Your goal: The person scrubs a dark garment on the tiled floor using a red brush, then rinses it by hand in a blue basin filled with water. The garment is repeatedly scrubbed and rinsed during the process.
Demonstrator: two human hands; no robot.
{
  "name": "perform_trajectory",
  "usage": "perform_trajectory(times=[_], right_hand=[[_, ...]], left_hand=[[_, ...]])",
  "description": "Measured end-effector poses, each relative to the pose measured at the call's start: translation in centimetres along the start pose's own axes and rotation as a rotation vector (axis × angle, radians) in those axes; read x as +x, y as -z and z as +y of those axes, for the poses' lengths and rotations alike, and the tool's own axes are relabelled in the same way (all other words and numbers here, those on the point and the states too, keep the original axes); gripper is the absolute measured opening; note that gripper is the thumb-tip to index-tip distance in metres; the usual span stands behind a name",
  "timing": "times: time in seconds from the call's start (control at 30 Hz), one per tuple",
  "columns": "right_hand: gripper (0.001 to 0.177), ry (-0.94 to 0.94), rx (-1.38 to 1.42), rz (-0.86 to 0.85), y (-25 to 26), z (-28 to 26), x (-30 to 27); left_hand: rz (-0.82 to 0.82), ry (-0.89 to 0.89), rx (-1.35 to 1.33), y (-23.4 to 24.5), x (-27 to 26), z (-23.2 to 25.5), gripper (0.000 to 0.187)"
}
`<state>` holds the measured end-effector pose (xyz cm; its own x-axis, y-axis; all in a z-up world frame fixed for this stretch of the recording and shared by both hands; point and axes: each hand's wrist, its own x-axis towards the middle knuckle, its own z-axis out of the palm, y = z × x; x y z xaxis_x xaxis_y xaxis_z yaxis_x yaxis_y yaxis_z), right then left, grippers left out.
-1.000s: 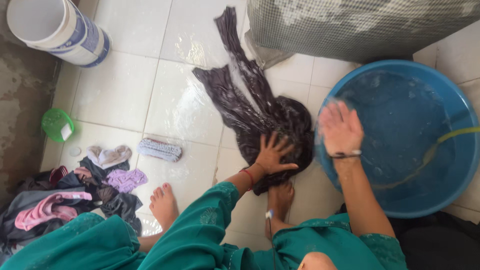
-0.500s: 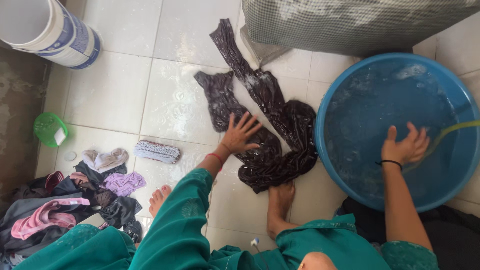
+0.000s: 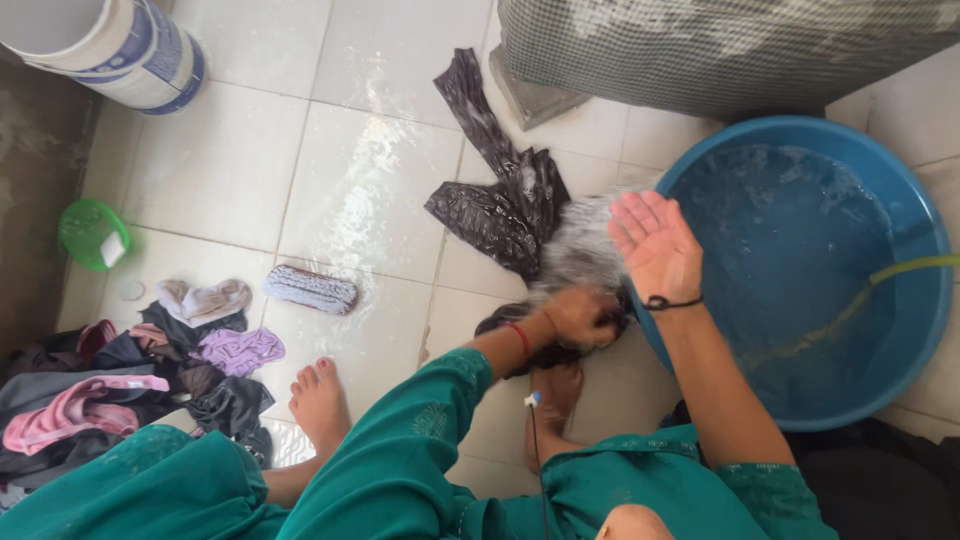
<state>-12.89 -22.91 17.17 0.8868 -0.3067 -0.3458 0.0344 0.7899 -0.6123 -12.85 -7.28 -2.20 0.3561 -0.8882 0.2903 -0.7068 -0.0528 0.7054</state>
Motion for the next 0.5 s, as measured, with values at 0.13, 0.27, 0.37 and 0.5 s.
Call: perform_trajectory(times=[0.13, 0.27, 0.37, 0.5], right_hand=[[0.024, 0.459, -0.939, 0.132, 3.8, -2.7, -0.1], [0.027, 0.851, -1.39, 0.561, 13.8, -7.5, -0.5], [0.031, 0.567, -1.353, 0.795, 20.3, -7.9, -1.9], [0.038, 0.049, -0.855, 0.736, 20.0, -5.1, -1.3]], left_hand=[[0.009, 0.141, 0.195, 7.7, -0.7, -4.9, 0.076], [0.017, 0.062, 0.517, 14.1, -2.6, -9.7, 0.094], [0.005, 0.326, 0.499, 15.1, -2.8, -11.0, 0.091], [0.081, 0.531, 0.492, 12.4, -0.8, -8.9, 0.059]])
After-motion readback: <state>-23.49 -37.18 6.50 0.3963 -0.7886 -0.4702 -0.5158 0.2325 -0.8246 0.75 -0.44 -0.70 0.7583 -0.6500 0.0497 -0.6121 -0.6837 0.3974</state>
